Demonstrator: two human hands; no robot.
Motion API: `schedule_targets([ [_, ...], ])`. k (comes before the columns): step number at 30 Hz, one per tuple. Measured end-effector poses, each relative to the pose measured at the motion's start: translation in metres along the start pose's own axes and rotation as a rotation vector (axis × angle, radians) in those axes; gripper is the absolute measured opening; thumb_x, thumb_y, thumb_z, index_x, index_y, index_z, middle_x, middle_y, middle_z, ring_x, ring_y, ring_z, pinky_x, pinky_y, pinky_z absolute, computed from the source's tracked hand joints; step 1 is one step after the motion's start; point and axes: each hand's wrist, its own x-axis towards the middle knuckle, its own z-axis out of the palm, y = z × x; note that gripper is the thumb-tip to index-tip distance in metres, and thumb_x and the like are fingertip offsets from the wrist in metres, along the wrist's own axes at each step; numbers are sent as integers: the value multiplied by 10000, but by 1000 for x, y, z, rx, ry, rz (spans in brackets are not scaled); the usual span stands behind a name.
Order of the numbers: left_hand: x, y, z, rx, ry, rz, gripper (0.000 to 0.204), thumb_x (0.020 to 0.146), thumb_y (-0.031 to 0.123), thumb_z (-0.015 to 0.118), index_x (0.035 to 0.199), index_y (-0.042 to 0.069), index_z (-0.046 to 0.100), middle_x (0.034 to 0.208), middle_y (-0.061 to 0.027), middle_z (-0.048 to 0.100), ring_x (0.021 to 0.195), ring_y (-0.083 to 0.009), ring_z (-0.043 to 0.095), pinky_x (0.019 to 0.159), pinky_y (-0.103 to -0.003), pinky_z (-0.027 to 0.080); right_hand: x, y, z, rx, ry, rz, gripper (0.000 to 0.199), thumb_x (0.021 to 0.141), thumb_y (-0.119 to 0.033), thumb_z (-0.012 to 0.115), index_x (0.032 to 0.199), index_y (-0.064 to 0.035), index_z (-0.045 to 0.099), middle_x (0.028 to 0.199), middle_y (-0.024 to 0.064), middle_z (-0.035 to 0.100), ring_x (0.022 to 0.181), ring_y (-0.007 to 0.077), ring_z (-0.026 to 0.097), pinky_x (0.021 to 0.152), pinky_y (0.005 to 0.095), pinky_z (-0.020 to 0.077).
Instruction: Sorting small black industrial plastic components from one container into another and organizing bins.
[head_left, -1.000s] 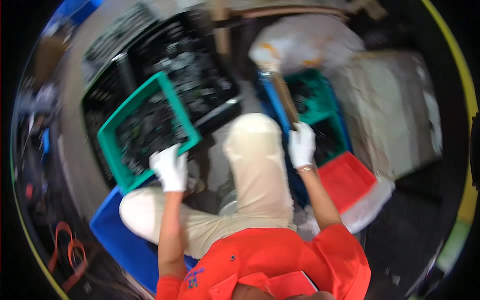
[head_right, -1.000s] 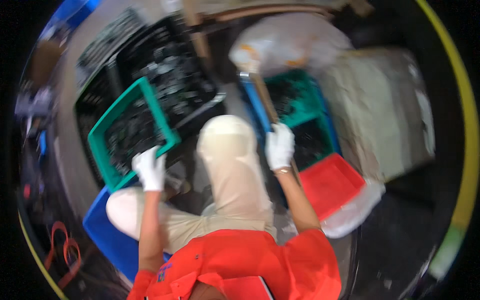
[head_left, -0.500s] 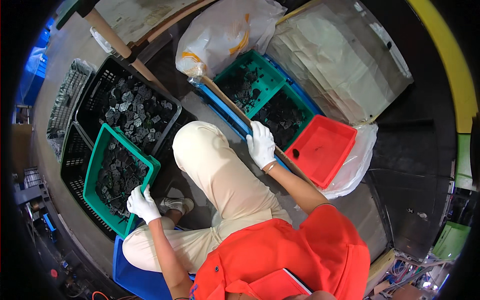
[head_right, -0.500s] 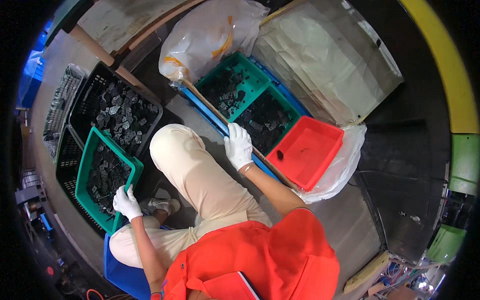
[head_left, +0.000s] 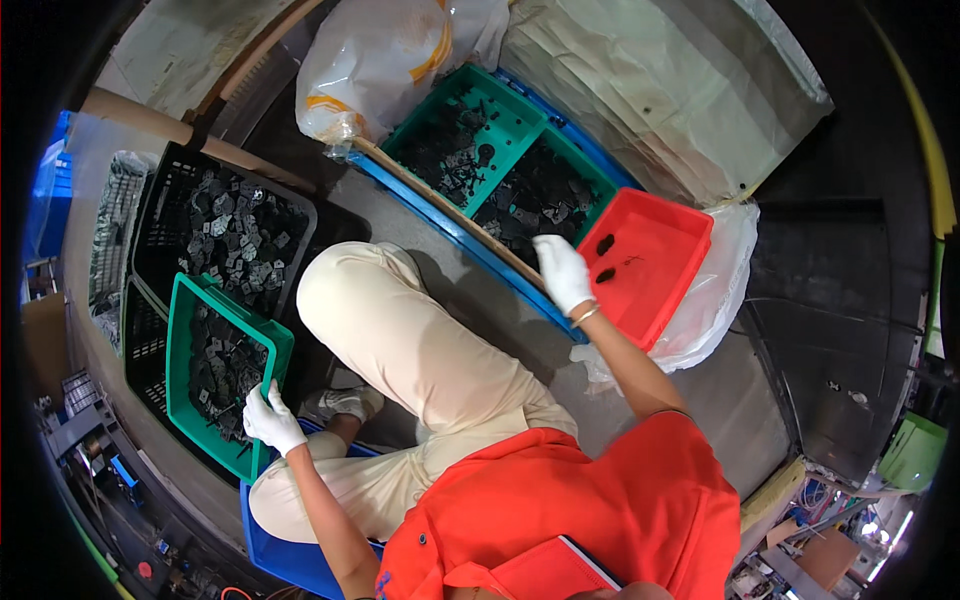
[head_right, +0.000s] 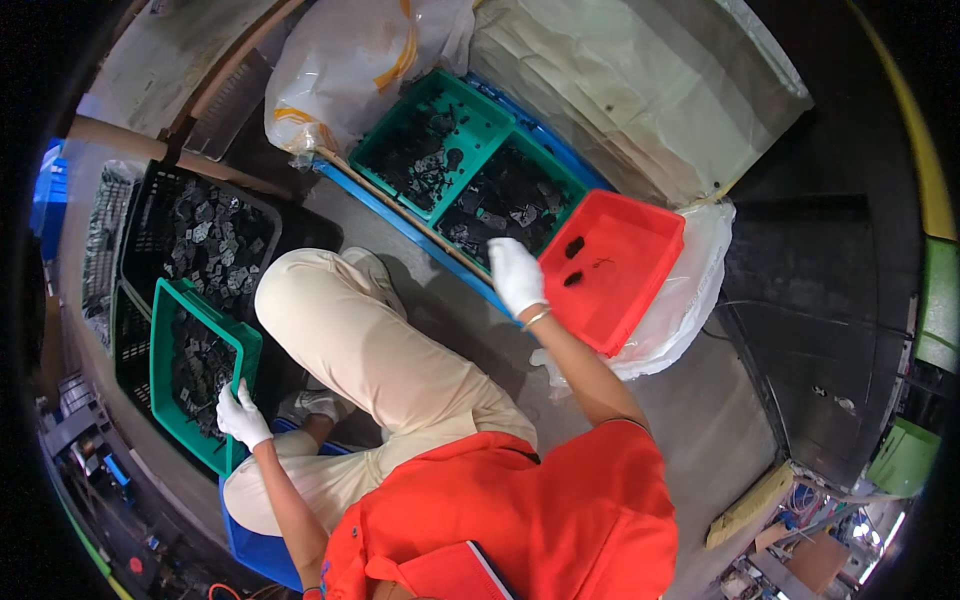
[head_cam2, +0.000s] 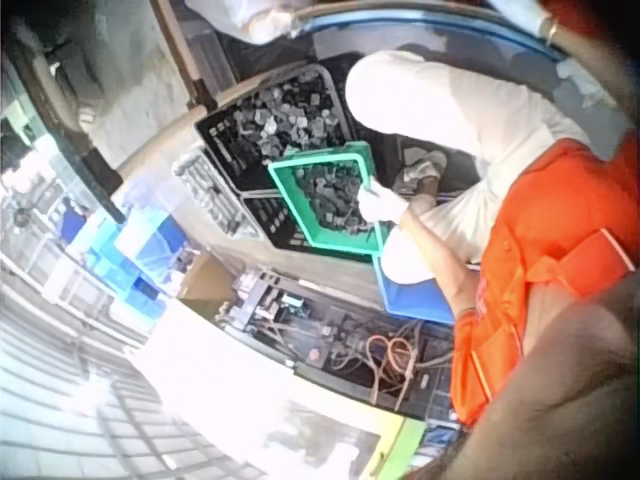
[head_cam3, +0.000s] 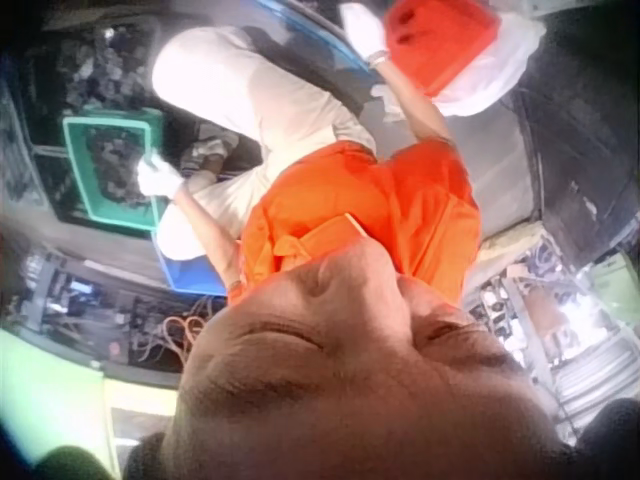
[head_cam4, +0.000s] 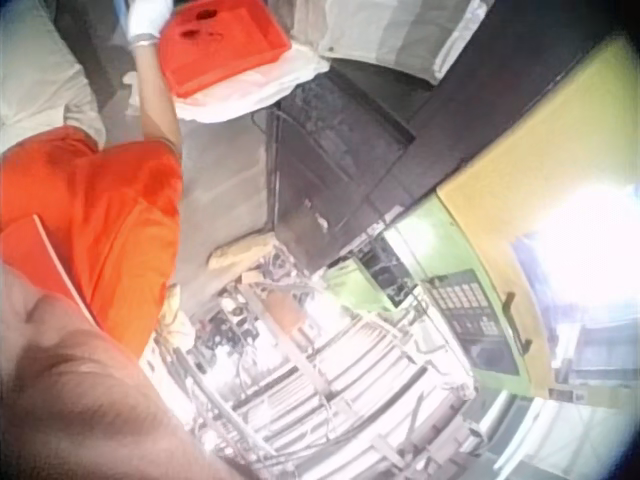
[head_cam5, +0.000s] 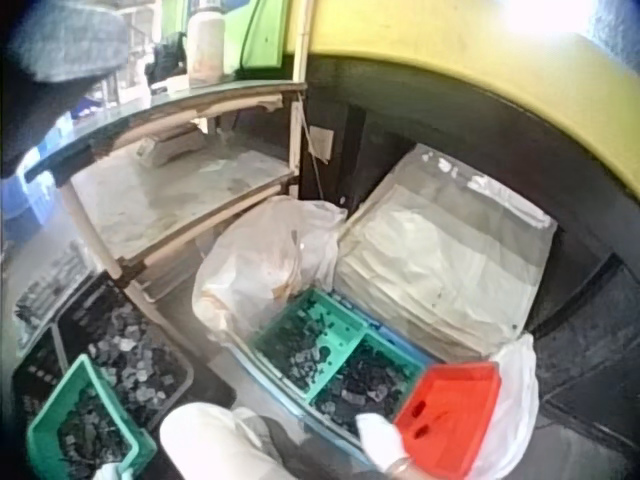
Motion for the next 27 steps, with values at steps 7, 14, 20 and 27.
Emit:
schedule_targets([
  [7,0,-1,6,7,12,12,243,827,314,595,902,85,623,746,-109,605,698,-286,567,642,-400,413,16,220,-31,255,168,804,292,792,-73,515,1055,44,562,697,113,591,546,186,577,464,324,445],
  [14,0,-7,5,7,-26,7,222,837,283,591,885,68,614,735,-123,606,657,-295,562,608,-403,427,55,275,-24,-289,-49,555,522,732,-92,573,1234,-28,446,1203,219,504,1141,325,479,962,380,389],
  [20,0,-12,8,-39,-38,28,241,848,280,583,909,48,604,748,-142,607,664,-313,566,604,-405,436,57,241,-24,-473,-351,586,580,697,-226,648,1219,-64,455,1199,185,511,1126,335,479,941,392,403],
  [27,1,-13,9,-19,-64,3,250,851,282,579,917,42,601,748,-152,602,667,-319,566,608,-409,437,23,172,-19,-737,-721,336,743,585,-448,758,1113,-26,450,1174,171,503,1084,326,493,896,396,432],
])
